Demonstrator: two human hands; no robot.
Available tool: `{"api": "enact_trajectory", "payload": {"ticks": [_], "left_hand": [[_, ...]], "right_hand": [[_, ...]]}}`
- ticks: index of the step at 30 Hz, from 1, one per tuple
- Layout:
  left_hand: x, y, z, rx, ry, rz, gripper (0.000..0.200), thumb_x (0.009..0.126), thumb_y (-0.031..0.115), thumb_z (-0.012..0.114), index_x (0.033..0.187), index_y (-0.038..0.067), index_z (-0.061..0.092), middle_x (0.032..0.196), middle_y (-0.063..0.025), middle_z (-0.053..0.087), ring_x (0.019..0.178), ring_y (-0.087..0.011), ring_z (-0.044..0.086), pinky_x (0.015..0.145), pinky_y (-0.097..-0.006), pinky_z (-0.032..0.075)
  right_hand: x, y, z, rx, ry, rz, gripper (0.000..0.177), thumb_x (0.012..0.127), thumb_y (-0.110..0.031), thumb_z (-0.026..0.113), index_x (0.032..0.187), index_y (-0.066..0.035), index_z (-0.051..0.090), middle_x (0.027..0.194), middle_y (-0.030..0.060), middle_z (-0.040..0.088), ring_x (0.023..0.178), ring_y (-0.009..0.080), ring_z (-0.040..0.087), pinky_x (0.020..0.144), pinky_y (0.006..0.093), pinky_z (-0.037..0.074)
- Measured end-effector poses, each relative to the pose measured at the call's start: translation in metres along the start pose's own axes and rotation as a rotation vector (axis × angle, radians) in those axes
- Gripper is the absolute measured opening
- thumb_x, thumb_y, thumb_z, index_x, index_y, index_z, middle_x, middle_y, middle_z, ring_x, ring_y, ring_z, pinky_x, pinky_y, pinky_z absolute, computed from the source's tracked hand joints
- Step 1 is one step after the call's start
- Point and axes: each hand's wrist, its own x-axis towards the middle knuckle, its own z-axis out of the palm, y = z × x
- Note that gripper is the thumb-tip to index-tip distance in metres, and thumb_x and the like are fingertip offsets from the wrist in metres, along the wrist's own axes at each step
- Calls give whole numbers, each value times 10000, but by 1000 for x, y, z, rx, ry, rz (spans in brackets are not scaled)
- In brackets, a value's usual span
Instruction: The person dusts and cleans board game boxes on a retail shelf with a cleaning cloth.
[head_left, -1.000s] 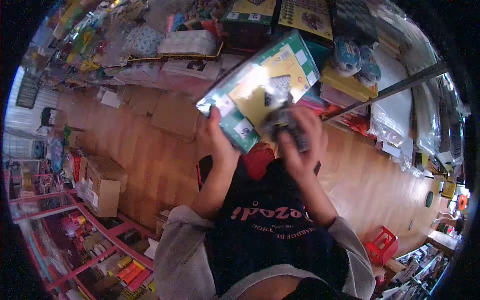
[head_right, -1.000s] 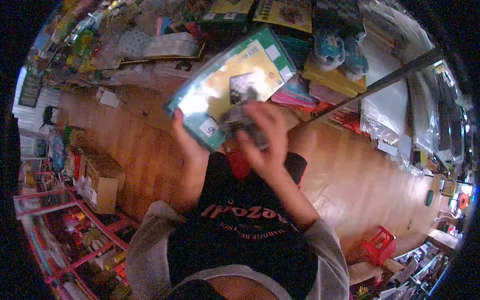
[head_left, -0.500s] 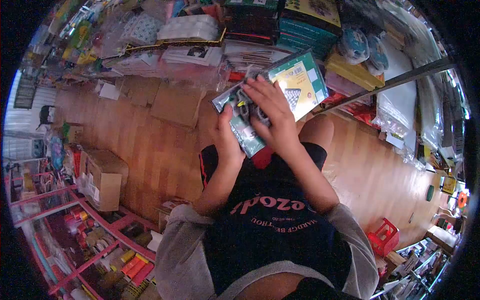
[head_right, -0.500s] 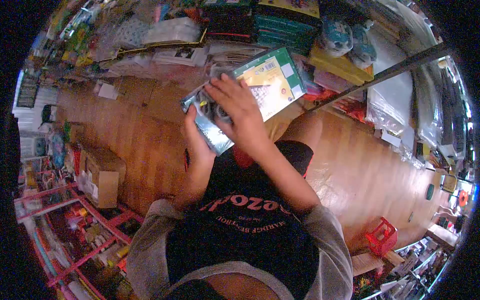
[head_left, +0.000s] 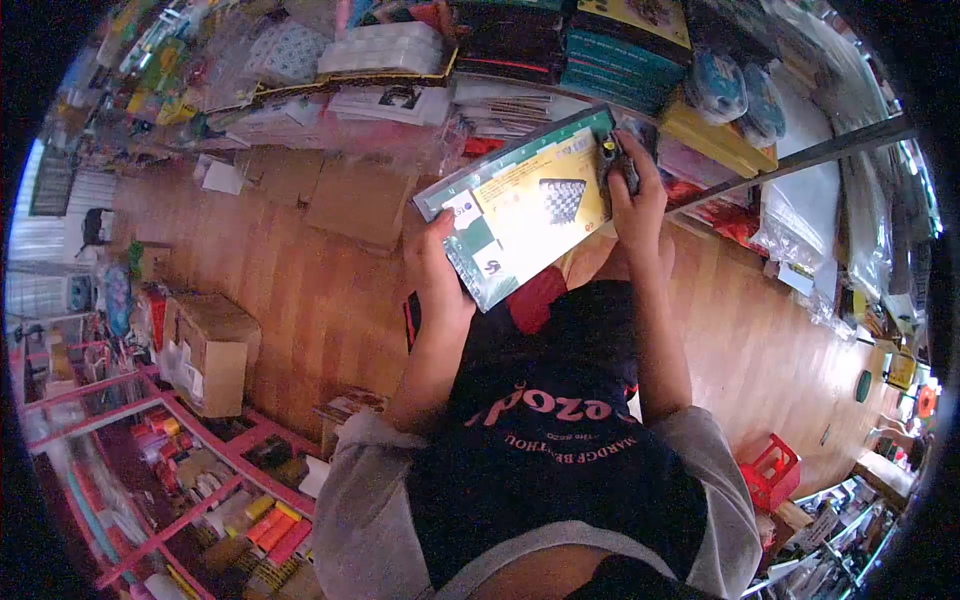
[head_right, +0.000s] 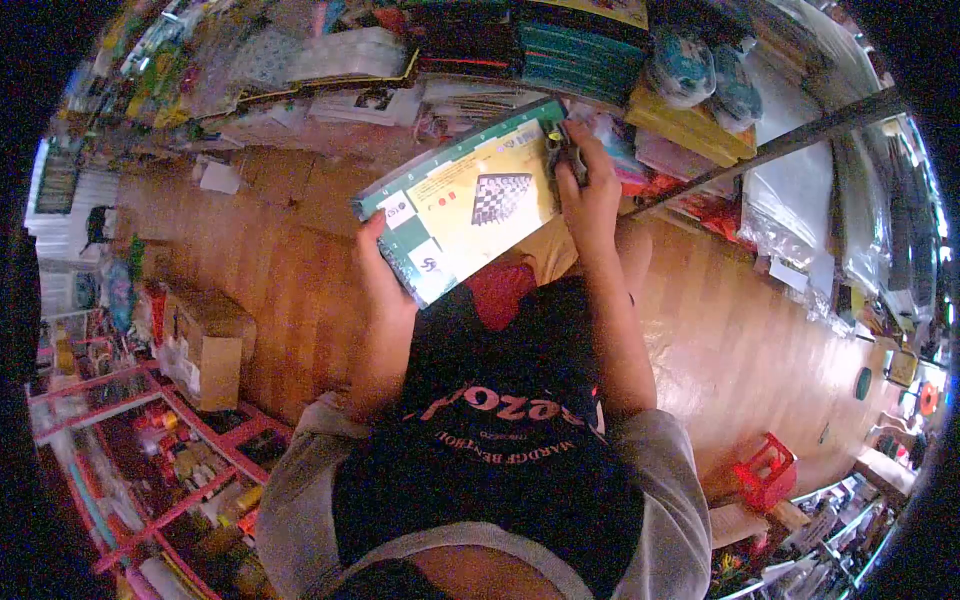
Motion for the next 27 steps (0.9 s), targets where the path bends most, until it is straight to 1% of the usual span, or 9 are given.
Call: {"api": "enact_trajectory", "payload": {"ticks": [2, 4, 5, 10, 12, 15, 21, 24, 27], "left_hand": [[-4, 3, -4, 120, 41, 74, 420, 746, 265, 496, 1053, -19, 456, 983, -130, 531, 861, -231, 539, 731, -321, 439], [-9, 8, -10, 240, 83, 152, 396, 740, 221, 513, 1047, -22, 457, 964, -137, 533, 840, -230, 545, 710, -320, 448], [-12, 11, -14, 297, 75, 297, 341, 714, 177, 549, 979, -32, 496, 907, -113, 547, 793, -192, 543, 691, -289, 438], [-25, 43, -39, 581, -67, 768, 356, 629, 166, 644, 910, -30, 546, 817, -87, 572, 714, -148, 545, 666, -266, 425], [-23, 51, -58, 1144, -185, 1013, 454, 573, 209, 682, 945, -13, 548, 786, -90, 581, 672, -173, 558, 645, -284, 432], [-21, 43, -79, 1381, -91, 1013, 542, 520, 221, 697, 992, 4, 544, 811, -106, 590, 670, -240, 574, 621, -307, 448], [-16, 32, -98, 1589, -367, 897, 714, 473, 269, 724, 1095, 18, 482, 1078, -142, 517, 960, -259, 526, 768, -356, 420], [-11, 30, -99, 1629, -403, 979, 694, 477, 250, 712, 1093, 22, 485, 1105, -141, 502, 968, -259, 524, 780, -354, 422], [-6, 25, -105, 1586, -363, 1033, 686, 480, 247, 699, 1094, 27, 486, 1125, -136, 491, 976, -260, 520, 775, -348, 428]], "right_hand": [[-8, 7, -1, -10, 56, -1, 360, 712, -9, 494, 1071, -34, 494, 1013, 137, 540, 941, 236, 517, 812, 291, 390], [-17, 16, -5, 374, 61, 512, 316, 759, -20, 468, 1073, -34, 498, 971, 102, 550, 868, 158, 525, 760, 251, 406], [-29, 49, 1, 439, 171, 374, 292, 789, -33, 452, 1077, -14, 493, 923, 68, 549, 813, 107, 508, 706, 221, 411], [-70, 78, -18, 360, 206, 694, 298, 780, -41, 475, 1071, 27, 482, 925, 68, 552, 809, 130, 517, 713, 230, 414], [-72, 69, -14, 306, 154, 742, 302, 778, -46, 485, 1067, 38, 481, 934, 72, 549, 822, 135, 517, 721, 234, 413], [-65, 28, -1, 630, 249, 675, 309, 770, -64, 505, 1067, 19, 487, 955, 79, 549, 843, 147, 520, 748, 250, 411], [-58, -65, 29, 528, -245, 234, 324, 688, -62, 608, 1001, -29, 530, 972, 99, 548, 901, 187, 521, 781, 275, 407], [-61, -87, 42, 454, -454, -157, 343, 643, -43, 626, 978, -42, 552, 1003, 117, 532, 950, 252, 503, 810, 327, 399], [-75, -87, 54, 496, -588, -256, 366, 619, -27, 635, 978, -51, 564, 1039, 107, 516, 976, 263, 487, 822, 344, 385]]}}
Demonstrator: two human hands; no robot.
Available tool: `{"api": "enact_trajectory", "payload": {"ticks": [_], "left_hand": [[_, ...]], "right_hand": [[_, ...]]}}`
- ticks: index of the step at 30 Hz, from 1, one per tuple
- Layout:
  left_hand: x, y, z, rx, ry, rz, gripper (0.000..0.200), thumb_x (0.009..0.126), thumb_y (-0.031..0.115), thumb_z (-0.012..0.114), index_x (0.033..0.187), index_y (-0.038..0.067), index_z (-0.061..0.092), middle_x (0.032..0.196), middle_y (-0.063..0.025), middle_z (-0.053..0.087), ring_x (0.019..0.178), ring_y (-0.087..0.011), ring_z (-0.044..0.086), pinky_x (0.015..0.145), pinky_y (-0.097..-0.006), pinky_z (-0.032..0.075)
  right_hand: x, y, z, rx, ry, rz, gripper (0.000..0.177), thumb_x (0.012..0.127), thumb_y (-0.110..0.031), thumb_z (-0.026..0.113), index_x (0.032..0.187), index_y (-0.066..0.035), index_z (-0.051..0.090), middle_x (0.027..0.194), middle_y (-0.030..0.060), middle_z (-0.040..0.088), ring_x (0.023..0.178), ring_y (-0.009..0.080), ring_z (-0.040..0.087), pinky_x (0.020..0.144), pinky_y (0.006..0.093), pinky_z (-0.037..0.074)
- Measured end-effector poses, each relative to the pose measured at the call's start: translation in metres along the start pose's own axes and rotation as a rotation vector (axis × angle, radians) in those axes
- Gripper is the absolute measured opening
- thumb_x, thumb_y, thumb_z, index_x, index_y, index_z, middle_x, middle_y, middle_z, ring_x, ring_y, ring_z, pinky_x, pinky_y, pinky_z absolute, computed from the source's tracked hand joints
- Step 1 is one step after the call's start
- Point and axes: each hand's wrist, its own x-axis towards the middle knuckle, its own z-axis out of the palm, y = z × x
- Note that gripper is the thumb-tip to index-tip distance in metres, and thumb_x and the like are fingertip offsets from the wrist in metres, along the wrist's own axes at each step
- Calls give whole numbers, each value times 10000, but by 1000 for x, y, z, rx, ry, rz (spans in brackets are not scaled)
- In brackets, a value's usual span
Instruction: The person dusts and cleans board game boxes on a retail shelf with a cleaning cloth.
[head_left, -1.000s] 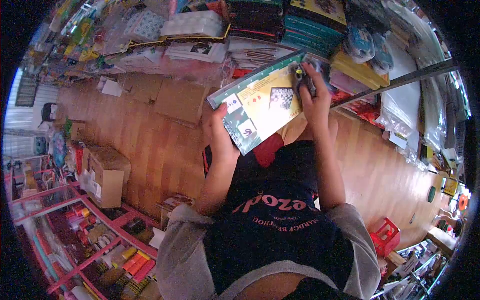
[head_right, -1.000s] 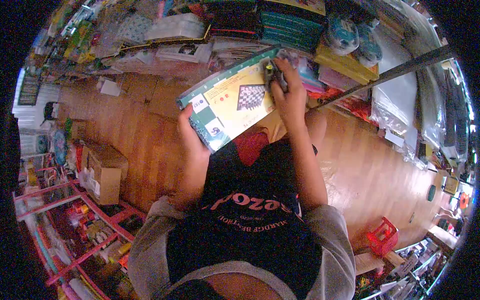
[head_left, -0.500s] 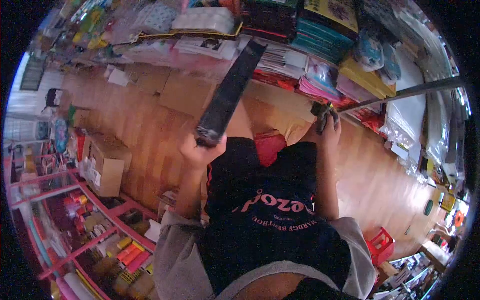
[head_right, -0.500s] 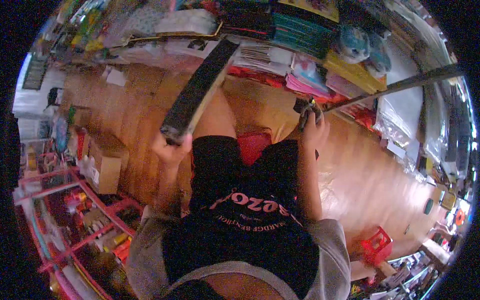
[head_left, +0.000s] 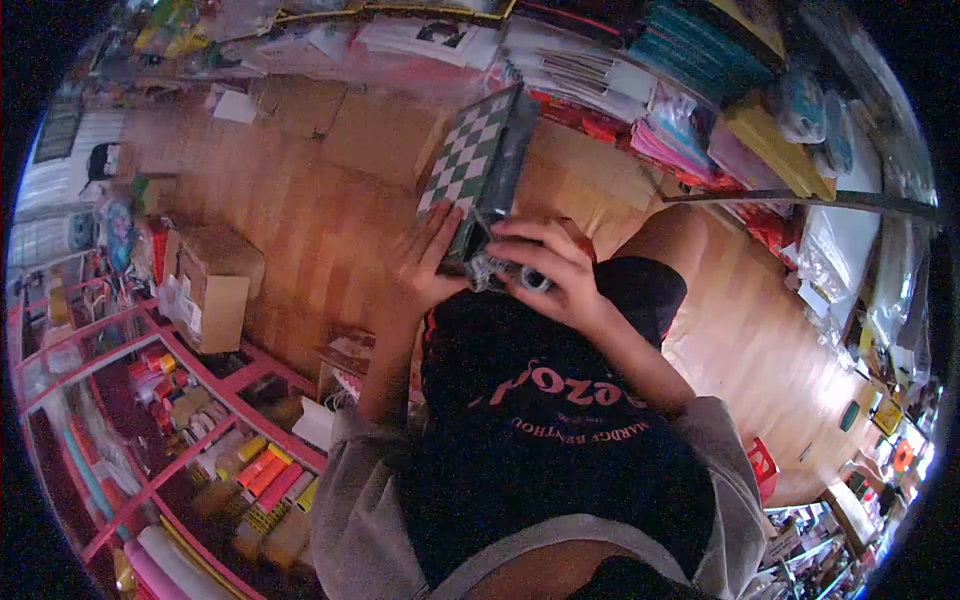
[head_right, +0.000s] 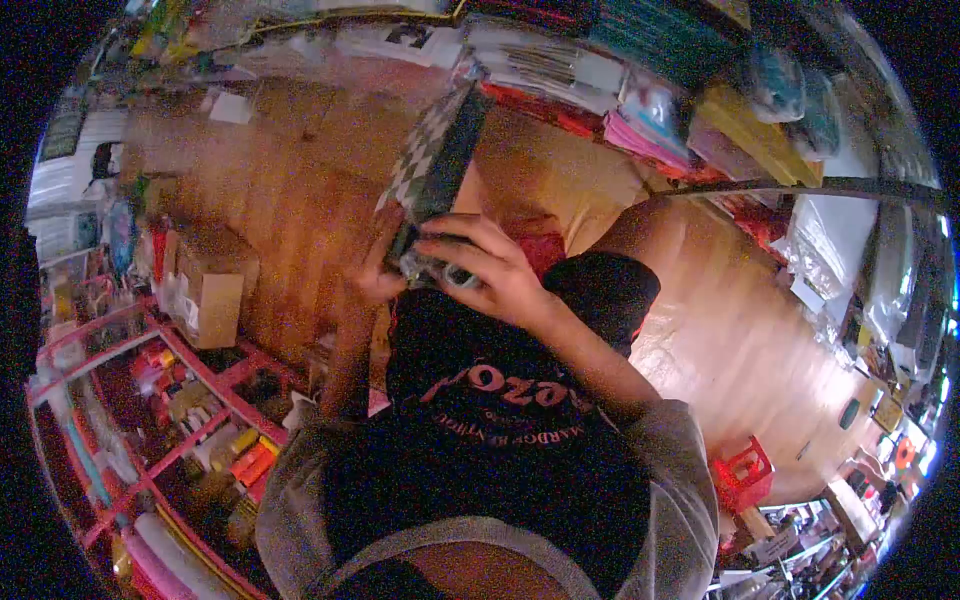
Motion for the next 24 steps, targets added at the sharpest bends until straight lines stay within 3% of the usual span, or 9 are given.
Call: {"api": "enact_trajectory", "payload": {"ticks": [2, 9, 12, 16, 24], "left_hand": [[0, -5, -2, -8, -14, -6, 680, 480, 244, 693, 1092, 28, 489, 1123, -136, 492, 975, -261, 522, 773, -345, 431], [-1, -17, -13, -111, -64, 32, 613, 541, 257, 677, 1082, 30, 500, 1108, -136, 503, 966, -265, 527, 770, -341, 438], [-8, -14, -20, -62, -150, -67, 625, 548, 288, 681, 1081, 17, 497, 1109, -144, 500, 966, -270, 525, 775, -346, 439], [-17, -17, -23, -58, -120, -34, 639, 523, 261, 694, 1079, 15, 498, 1113, -154, 494, 971, -274, 523, 797, -347, 435], [-30, -20, -28, -243, -170, -326, 685, 467, 122, 689, 1115, 40, 482, 1136, -149, 479, 1035, -271, 481, 844, -349, 410]], "right_hand": [[-3, 1, 9, -24, -85, -47, 394, 585, -14, 650, 969, -48, 569, 1055, 106, 505, 982, 263, 487, 813, 338, 384], [8, 19, 13, -107, -96, -6, 413, 606, -15, 623, 1010, -55, 545, 1057, 106, 508, 983, 265, 489, 816, 343, 388], [16, 27, 10, -173, -116, 74, 401, 636, -29, 592, 1030, -61, 524, 1073, 112, 510, 1004, 265, 486, 848, 341, 385], [24, 50, 11, -147, -94, 161, 348, 679, -32, 566, 1023, -52, 519, 1072, 113, 512, 1017, 275, 476, 860, 336, 378], [43, 81, 10, -234, -10, 163, 311, 721, -51, 542, 1031, -59, 519, 1066, 123, 517, 1001, 281, 488, 847, 333, 383]]}}
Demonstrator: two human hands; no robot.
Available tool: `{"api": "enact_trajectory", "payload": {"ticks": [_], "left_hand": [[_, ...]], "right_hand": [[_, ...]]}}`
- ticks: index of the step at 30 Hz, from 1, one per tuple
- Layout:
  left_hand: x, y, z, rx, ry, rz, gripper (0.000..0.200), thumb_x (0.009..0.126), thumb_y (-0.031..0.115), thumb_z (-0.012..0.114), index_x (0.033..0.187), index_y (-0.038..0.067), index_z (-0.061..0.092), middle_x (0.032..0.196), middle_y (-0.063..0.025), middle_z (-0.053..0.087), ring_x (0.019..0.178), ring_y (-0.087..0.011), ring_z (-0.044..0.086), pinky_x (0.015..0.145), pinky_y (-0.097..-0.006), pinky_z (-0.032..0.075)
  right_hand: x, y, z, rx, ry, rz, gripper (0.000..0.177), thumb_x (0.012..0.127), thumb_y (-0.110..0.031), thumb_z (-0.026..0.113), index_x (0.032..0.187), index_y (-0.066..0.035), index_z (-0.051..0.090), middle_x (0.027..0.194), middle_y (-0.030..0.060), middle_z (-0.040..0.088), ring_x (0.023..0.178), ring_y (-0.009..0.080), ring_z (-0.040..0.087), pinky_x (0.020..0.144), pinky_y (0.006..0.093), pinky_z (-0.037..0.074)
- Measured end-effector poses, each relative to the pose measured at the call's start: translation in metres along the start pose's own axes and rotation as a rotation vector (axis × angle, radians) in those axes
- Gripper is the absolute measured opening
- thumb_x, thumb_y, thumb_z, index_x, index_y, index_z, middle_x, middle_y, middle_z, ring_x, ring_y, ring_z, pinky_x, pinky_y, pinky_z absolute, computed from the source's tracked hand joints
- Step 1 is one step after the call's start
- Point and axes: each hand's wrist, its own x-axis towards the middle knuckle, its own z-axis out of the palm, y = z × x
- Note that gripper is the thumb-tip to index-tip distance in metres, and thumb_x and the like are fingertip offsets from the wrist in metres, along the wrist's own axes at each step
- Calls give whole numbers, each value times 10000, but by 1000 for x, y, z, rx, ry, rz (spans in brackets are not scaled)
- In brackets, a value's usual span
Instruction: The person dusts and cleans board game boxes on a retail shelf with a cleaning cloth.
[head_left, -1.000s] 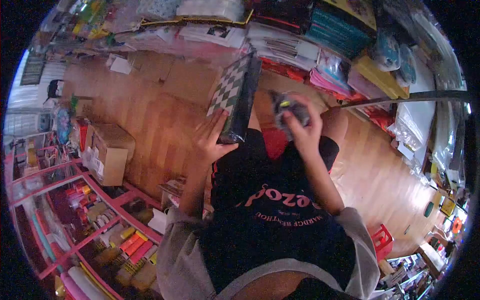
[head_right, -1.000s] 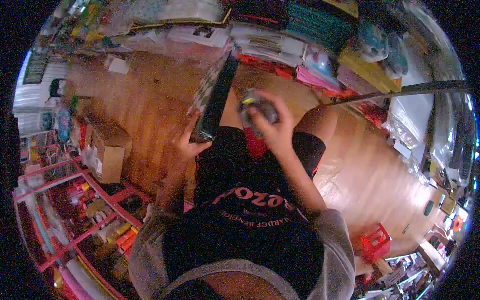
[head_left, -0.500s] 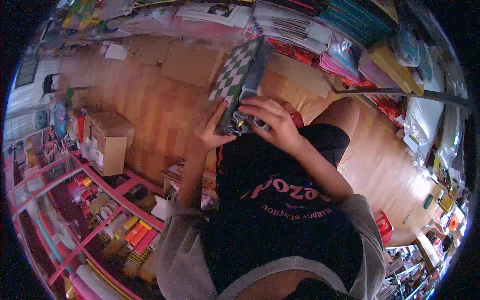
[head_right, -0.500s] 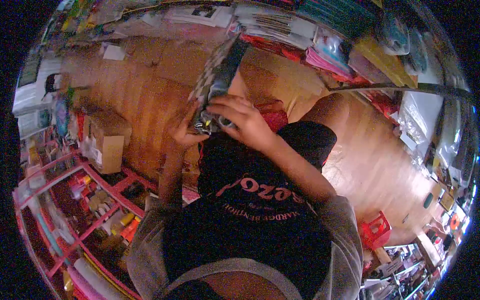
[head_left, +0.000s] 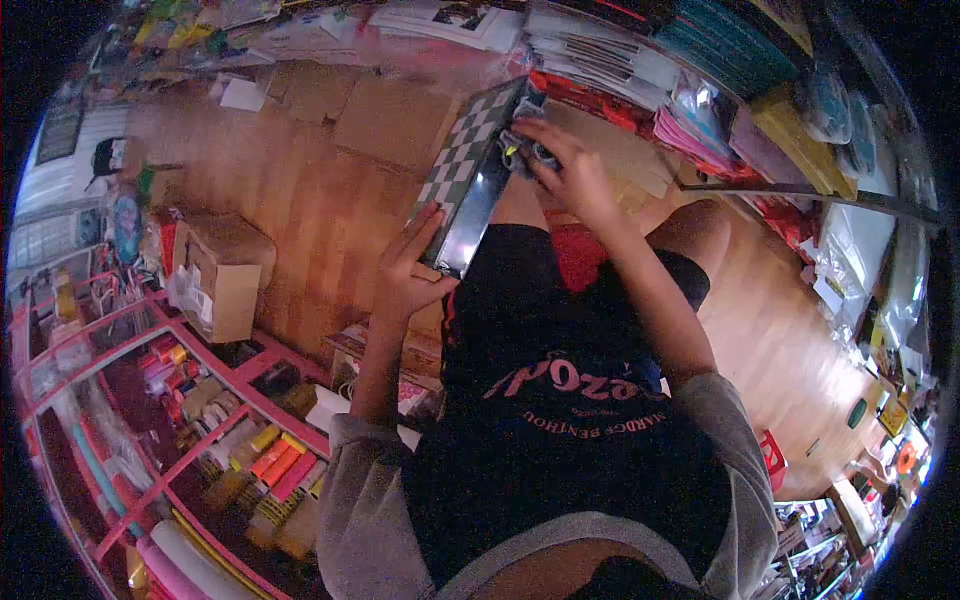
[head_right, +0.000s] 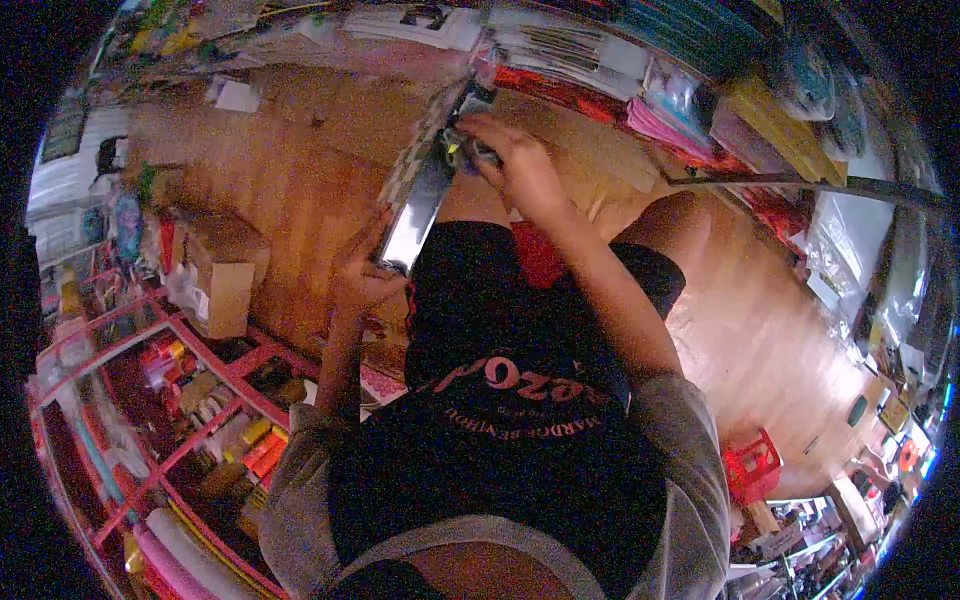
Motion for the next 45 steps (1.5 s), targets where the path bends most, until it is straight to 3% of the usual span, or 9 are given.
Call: {"api": "enact_trajectory", "payload": {"ticks": [12, 15, 18, 20, 23, 27, 29, 39, 45], "left_hand": [[-1, -10, -3, -75, 3, 15, 666, 484, 64, 666, 1123, 45, 478, 1154, -143, 467, 1069, -267, 454, 878, -338, 381], [-7, -17, 1, -172, 29, -40, 653, 501, 53, 661, 1127, 41, 473, 1153, -145, 467, 1074, -267, 449, 874, -333, 384], [-4, -8, -13, -95, -19, 4, 643, 516, 52, 663, 1130, 49, 473, 1164, -142, 458, 1081, -259, 444, 875, -328, 384], [-8, -16, -10, -98, -20, -23, 641, 516, 52, 665, 1129, 56, 475, 1170, -136, 454, 1081, -256, 444, 875, -327, 384], [-6, -22, -13, -60, -51, 26, 638, 519, 55, 668, 1129, 69, 479, 1185, -122, 442, 1086, -249, 439, 881, -329, 380], [-1, -21, -22, 69, -148, 170, 627, 535, 67, 676, 1129, 84, 479, 1205, -99, 426, 1107, -241, 418, 910, -346, 352], [1, -20, -25, 83, -173, 178, 618, 544, 77, 682, 1127, 87, 480, 1209, -97, 422, 1114, -238, 410, 921, -351, 338], [7, -18, -30, 188, -250, 264, 556, 609, 140, 668, 1130, 104, 474, 1235, -97, 390, 1139, -248, 377, 947, -373, 299], [2, -7, -29, 341, -429, 301, 605, 620, 93, 601, 1189, 100, 396, 1277, -115, 322, 1198, -239, 288, 985, -392, 212]], "right_hand": [[24, 33, -6, -94, 138, 32, 307, 716, -46, 535, 1021, -27, 517, 1003, 174, 532, 933, 309, 518, 807, 321, 403], [31, 35, -12, -34, 149, 264, 286, 737, -95, 541, 1010, -14, 522, 944, 153, 565, 857, 249, 549, 767, 298, 412], [40, 63, -17, 300, 92, 265, 274, 761, -142, 536, 996, -2, 536, 885, 95, 585, 798, 166, 536, 730, 270, 413], [44, 75, -21, 645, -36, 519, 279, 765, -169, 535, 988, -1, 550, 881, 49, 577, 782, 126, 517, 717, 252, 413], [48, 82, -31, 667, -152, 544, 270, 770, -174, 528, 975, -3, 562, 881, 50, 577, 770, 125, 519, 718, 232, 405], [53, 102, -32, 461, -353, 601, 273, 754, -153, 521, 979, -2, 560, 905, 59, 575, 789, 121, 514, 734, 225, 396], [53, 110, -28, 463, -421, 402, 298, 715, -107, 510, 991, -4, 553, 911, 63, 572, 808, 123, 514, 743, 230, 395], [68, 124, 4, 351, -340, 419, 306, 674, -73, 507, 968, -14, 569, 881, 52, 581, 802, 137, 526, 741, 247, 401], [82, 95, -15, 69, -269, 498, 306, 728, -211, 586, 973, -29, 567, 817, 53, 589, 742, 116, 519, 685, 254, 414]]}}
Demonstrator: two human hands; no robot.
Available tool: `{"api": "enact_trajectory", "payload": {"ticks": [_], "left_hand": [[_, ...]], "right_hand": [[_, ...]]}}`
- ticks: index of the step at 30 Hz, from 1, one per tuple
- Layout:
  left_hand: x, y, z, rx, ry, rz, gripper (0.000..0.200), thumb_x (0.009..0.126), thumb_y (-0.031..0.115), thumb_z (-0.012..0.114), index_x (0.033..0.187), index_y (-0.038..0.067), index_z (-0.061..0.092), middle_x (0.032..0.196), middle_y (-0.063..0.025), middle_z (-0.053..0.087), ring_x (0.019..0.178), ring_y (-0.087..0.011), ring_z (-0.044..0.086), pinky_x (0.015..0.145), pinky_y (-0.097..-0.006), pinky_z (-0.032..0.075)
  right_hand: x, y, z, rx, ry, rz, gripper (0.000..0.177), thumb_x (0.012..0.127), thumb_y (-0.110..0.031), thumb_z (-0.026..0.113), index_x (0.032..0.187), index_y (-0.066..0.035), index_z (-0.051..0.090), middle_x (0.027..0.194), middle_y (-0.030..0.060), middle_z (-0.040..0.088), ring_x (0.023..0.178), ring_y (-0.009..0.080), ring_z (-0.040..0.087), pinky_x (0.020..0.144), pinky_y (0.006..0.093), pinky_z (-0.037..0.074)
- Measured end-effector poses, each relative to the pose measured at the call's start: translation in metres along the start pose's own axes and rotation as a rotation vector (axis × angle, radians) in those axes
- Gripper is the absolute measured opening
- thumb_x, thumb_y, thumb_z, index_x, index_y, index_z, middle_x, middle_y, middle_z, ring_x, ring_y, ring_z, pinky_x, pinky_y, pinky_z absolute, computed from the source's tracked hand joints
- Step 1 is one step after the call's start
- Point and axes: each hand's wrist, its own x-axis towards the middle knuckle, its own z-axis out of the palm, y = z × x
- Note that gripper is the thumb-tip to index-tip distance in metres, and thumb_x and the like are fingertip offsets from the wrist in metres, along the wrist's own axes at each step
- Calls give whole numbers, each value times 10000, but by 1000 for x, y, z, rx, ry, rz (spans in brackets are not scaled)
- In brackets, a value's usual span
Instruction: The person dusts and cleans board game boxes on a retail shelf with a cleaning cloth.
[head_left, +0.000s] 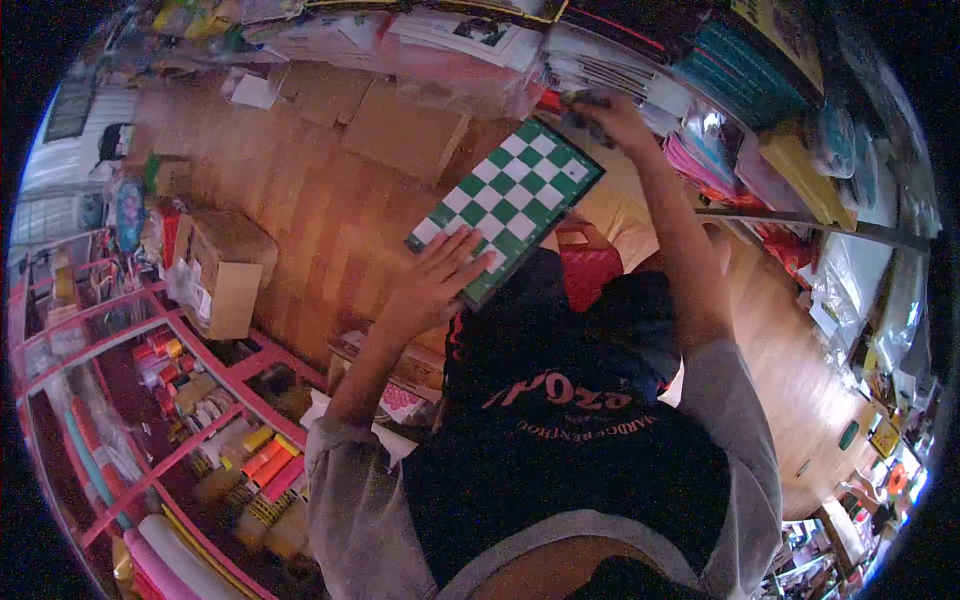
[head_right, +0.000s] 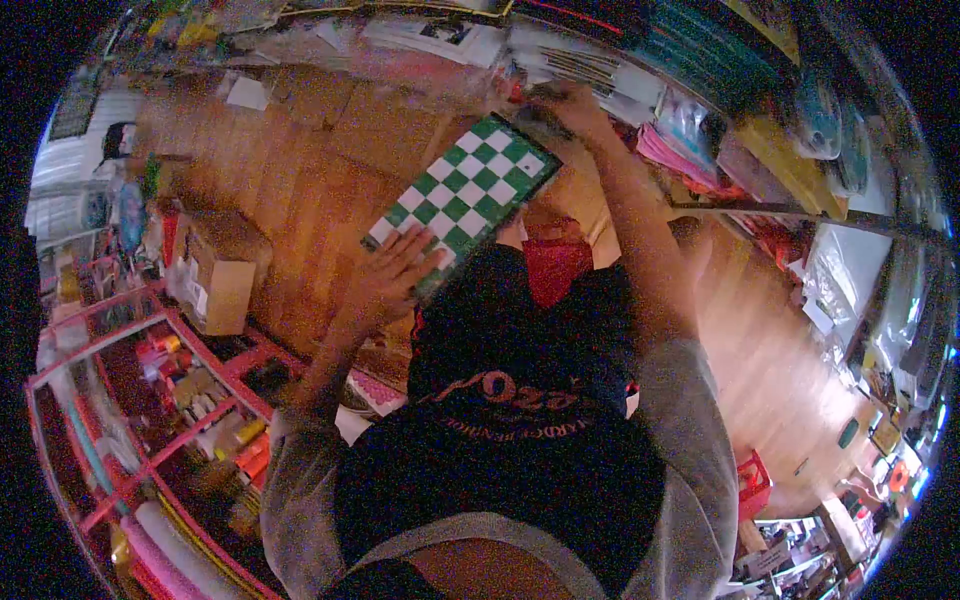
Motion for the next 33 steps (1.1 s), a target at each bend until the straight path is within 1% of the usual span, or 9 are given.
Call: {"api": "enact_trajectory", "payload": {"ticks": [2, 5, 14, 19, 21, 24, 25, 27, 33], "left_hand": [[-1, 3, 5, 28, 31, -2, 617, 605, 75, 591, 1190, 94, 393, 1280, -114, 317, 1200, -245, 282, 987, -388, 207], [-3, 6, 10, 43, 54, -4, 634, 586, 50, 575, 1191, 86, 388, 1283, -108, 314, 1205, -255, 271, 993, -398, 186], [-10, 22, 26, 135, 15, -129, 526, 581, 77, 601, 1094, 117, 490, 1276, -105, 321, 1221, -313, 208, 957, -558, 104], [-25, 34, 17, 33, 196, -232, 514, 630, 130, 623, 1119, 85, 472, 1267, -135, 319, 1222, -337, 186, 962, -544, 98], [-34, 32, 22, -178, 506, -502, 627, 666, 191, 637, 1206, 36, 359, 1280, -182, 270, 1220, -331, 187, 980, -488, 112], [-35, 33, 41, -390, 625, -749, 756, 689, 174, 636, 1271, -5, 187, 1291, -201, 227, 1204, -297, 219, 979, -416, 180], [-35, 31, 56, -384, 631, -756, 756, 689, 174, 636, 1271, -5, 187, 1291, -201, 227, 1204, -297, 219, 979, -416, 180], [-31, 32, 80, -1240, 688, -804, 860, 682, 126, 651, 1287, 0, 54, 1285, -176, 231, 1184, -254, 246, 959, -368, 245], [-6, 47, 54, -1267, 377, -590, 1085, 628, 105, 704, 1247, 10, -181, 1267, -160, 216, 1164, -246, 263, 954, -341, 256]], "right_hand": [[-17, -22, -16, -50, 314, -44, 331, 739, -251, 597, 982, -29, 561, 815, 63, 591, 749, 121, 519, 685, 257, 418], [-50, -48, -7, 110, 396, -169, 313, 728, -246, 593, 968, -46, 569, 822, 145, 604, 769, 213, 577, 690, 312, 445], [-153, -79, 115, -190, 70, -731, 380, 714, -104, 580, 1079, -61, 483, 1114, 139, 464, 1040, 286, 447, 877, 360, 360], [-146, -71, 117, -125, 19, -651, 375, 727, -153, 570, 1081, -66, 480, 1134, 133, 450, 1058, 288, 429, 903, 382, 335], [-146, -73, 114, -122, 20, -650, 379, 729, -168, 567, 1084, -70, 477, 1140, 129, 445, 1065, 288, 423, 917, 392, 321], [-148, -75, 112, -208, 5, -666, 389, 729, -174, 567, 1092, -73, 470, 1140, 123, 449, 1071, 288, 417, 945, 406, 287], [-146, -74, 113, -192, 1, -653, 392, 729, -178, 568, 1093, -73, 468, 1144, 123, 446, 1072, 288, 416, 952, 410, 276], [-147, -73, 113, -172, -10, -643, 395, 729, -182, 570, 1095, -74, 466, 1148, 122, 443, 1073, 288, 415, 960, 414, 265], [-150, -77, 117, -78, 26, -549, 359, 751, -147, 559, 1089, -60, 475, 1157, 136, 444, 1096, 290, 400, 933, 359, 300]]}}
